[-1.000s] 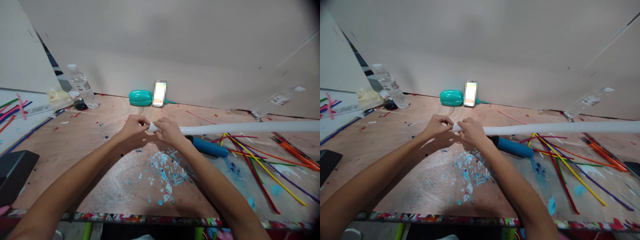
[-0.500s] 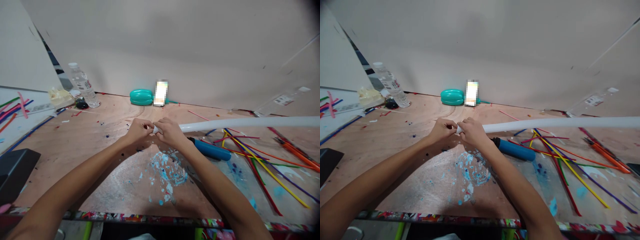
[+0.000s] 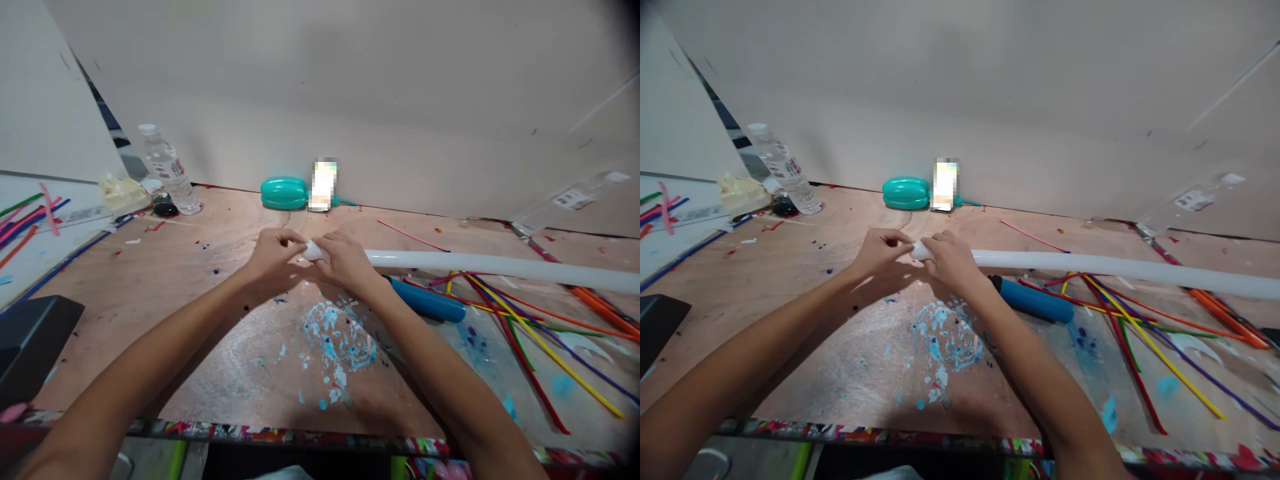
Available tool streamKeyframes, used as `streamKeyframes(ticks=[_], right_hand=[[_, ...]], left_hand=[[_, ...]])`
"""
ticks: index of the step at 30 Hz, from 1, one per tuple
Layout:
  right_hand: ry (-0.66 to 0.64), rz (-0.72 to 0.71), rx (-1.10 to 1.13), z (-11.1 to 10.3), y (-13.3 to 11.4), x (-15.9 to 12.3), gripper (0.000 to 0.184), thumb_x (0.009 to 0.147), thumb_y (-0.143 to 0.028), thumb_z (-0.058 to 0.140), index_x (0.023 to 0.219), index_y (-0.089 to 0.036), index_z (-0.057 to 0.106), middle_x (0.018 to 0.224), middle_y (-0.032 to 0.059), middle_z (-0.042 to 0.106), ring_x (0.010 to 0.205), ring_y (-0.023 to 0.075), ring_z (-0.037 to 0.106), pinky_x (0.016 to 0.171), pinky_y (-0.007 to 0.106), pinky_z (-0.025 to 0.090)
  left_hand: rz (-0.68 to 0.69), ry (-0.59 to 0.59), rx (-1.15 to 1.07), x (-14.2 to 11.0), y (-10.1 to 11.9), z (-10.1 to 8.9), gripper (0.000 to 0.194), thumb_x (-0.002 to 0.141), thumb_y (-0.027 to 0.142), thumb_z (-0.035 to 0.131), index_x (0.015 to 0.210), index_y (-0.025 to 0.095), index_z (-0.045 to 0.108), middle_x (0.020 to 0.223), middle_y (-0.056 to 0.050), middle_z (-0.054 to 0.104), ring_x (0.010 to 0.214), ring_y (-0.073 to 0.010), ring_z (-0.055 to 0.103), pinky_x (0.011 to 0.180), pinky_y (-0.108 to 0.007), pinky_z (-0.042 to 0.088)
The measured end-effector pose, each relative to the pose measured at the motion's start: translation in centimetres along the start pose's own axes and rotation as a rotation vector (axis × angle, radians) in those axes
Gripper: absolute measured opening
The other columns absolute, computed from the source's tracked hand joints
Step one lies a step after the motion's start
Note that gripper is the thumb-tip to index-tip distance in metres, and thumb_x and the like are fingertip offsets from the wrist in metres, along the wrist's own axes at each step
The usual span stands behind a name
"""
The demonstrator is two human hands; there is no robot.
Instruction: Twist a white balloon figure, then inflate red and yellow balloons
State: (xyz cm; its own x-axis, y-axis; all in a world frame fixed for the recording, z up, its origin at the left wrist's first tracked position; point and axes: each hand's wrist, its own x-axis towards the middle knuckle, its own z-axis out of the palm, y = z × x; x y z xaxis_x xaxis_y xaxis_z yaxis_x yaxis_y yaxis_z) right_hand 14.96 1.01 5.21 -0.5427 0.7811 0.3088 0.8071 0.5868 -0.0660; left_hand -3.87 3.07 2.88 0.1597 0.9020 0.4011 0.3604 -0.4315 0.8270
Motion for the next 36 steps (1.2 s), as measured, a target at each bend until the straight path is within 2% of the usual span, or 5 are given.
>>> streamKeyframes(ticks=[8,14,25,31,36], right_hand=[[-0.035,0.061,0.014,0.4,1.9,-0.2,0.039,0.085,-0.031,0.057,0.121,-0.017,0.057,0.11,0.0116,0.066,0.101,0.028,0.056,0.083,0.036,0.039],[-0.115,0.071,0.048,0.6,1.6,-0.2,0.048,0.082,-0.041,0.061,0.126,-0.023,0.054,0.112,0.008,0.068,0.099,0.0275,0.062,0.078,0.034,0.041],[-0.179,0.228,-0.162,0.9,3.2,0.0,0.028,0.083,-0.036,0.057,0.105,-0.019,0.063,0.1,0.011,0.069,0.092,0.0282,0.06,0.076,0.036,0.04],[0.309,0.025,-0.185,-0.7,2.1,-0.1,0.035,0.083,-0.025,0.06,0.118,-0.022,0.06,0.117,0.0104,0.061,0.112,0.0304,0.049,0.1,0.049,0.032],[0.926,0.263,0.095,-3.8,3.9,-0.5,0.025,0.092,-0.036,0.043,0.108,-0.023,0.057,0.112,0.0115,0.055,0.115,0.0299,0.051,0.096,0.053,0.04]], left_hand=[[0.183,-0.275,0.257,1.6,-0.6,-3.5,0.051,0.072,0.034,0.074,0.12,0.02,0.066,0.108,-0.008,0.071,0.087,-0.0188,0.064,0.068,-0.027,0.049],[0.429,-0.35,0.454,1.3,0.0,-3.1,0.035,0.081,0.036,0.066,0.113,0.022,0.067,0.111,-0.006,0.07,0.101,-0.0219,0.064,0.087,-0.036,0.048],[0.249,-0.384,0.977,1.8,0.4,-5.4,0.046,0.076,0.038,0.067,0.12,0.023,0.062,0.116,-0.01,0.068,0.104,-0.0293,0.062,0.087,-0.039,0.044],[0.064,-0.446,0.905,1.0,1.2,-3.6,0.058,0.081,0.067,0.048,0.113,0.02,0.061,0.097,-0.012,0.07,0.085,-0.0299,0.065,0.07,-0.037,0.045],[-0.012,-0.277,0.568,2.2,1.4,-6.3,0.058,0.084,0.061,0.048,0.121,0.017,0.057,0.108,-0.012,0.068,0.09,-0.0262,0.064,0.073,-0.036,0.047]])
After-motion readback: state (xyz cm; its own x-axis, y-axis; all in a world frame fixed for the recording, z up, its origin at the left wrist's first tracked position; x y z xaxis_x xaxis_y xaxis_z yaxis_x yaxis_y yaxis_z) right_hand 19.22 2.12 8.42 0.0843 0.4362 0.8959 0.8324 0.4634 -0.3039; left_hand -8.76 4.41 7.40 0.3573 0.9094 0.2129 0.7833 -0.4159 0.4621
